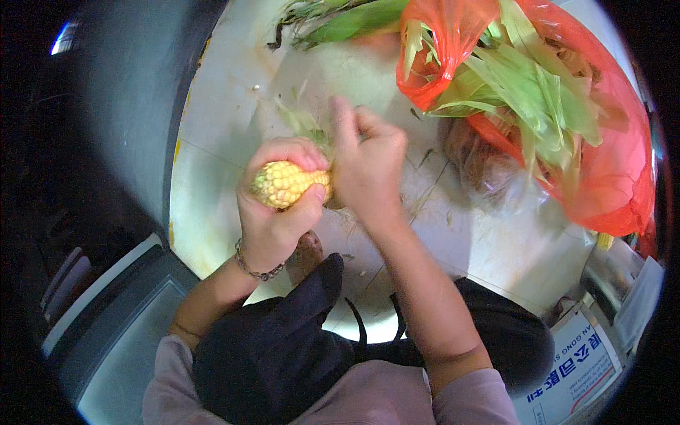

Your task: The person sits on the floor and shucks corn cobs by hand, removing husks and silk. The person places the shucked corn into a white colander and discards the husks into a red plastic bag.

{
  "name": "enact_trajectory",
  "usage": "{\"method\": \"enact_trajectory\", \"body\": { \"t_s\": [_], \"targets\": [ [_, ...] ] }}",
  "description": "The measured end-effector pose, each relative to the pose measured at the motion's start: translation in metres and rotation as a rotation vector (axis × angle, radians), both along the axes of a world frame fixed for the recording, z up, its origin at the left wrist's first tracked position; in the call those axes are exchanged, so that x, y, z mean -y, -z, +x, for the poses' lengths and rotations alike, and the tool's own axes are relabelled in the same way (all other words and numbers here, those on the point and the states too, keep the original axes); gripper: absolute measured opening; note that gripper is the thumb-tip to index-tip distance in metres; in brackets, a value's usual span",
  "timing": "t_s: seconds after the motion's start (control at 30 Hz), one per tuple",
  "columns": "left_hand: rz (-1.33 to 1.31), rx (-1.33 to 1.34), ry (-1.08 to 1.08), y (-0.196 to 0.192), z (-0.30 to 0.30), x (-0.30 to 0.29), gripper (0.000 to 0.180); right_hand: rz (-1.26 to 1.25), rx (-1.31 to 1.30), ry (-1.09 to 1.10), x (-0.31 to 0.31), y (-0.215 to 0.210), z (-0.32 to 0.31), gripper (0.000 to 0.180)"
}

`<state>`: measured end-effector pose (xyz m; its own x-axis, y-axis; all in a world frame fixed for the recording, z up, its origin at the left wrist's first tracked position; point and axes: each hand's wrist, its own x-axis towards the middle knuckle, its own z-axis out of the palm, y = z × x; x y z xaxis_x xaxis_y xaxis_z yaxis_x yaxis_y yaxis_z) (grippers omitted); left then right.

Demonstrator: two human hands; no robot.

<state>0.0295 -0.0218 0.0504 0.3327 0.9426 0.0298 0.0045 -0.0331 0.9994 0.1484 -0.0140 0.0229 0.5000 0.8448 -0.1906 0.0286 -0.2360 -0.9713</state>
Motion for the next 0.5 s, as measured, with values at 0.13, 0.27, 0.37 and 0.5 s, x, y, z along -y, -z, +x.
{"method": "enact_trajectory", "body": {
  "t_s": [0.13, 0.27, 0.37, 0.5],
  "targets": [
    [0.021, 0.096, 0.2, -0.007, 0.009, 0.003, 0.019, -0.314, 0.168, 0.079, 0.008, 0.085, 0.032, 0.036],
    [0.015, 0.053, 0.331, -0.007, 0.001, 0.013, 0.019, -0.401, 0.368, 0.084, 0.045, 0.142, 0.024, 0.041],
    [0.062, 0.008, 0.377, -0.011, -0.005, 0.01, 0.018, -0.438, 0.391, 0.082, 0.037, 0.148, 0.025, 0.045],
    [-0.001, 0.127, 0.256, 0.005, -0.04, 0.005, 0.03, -0.609, 0.339, -0.164, 0.039, 0.113, 0.038, 0.046]
  ]
}}
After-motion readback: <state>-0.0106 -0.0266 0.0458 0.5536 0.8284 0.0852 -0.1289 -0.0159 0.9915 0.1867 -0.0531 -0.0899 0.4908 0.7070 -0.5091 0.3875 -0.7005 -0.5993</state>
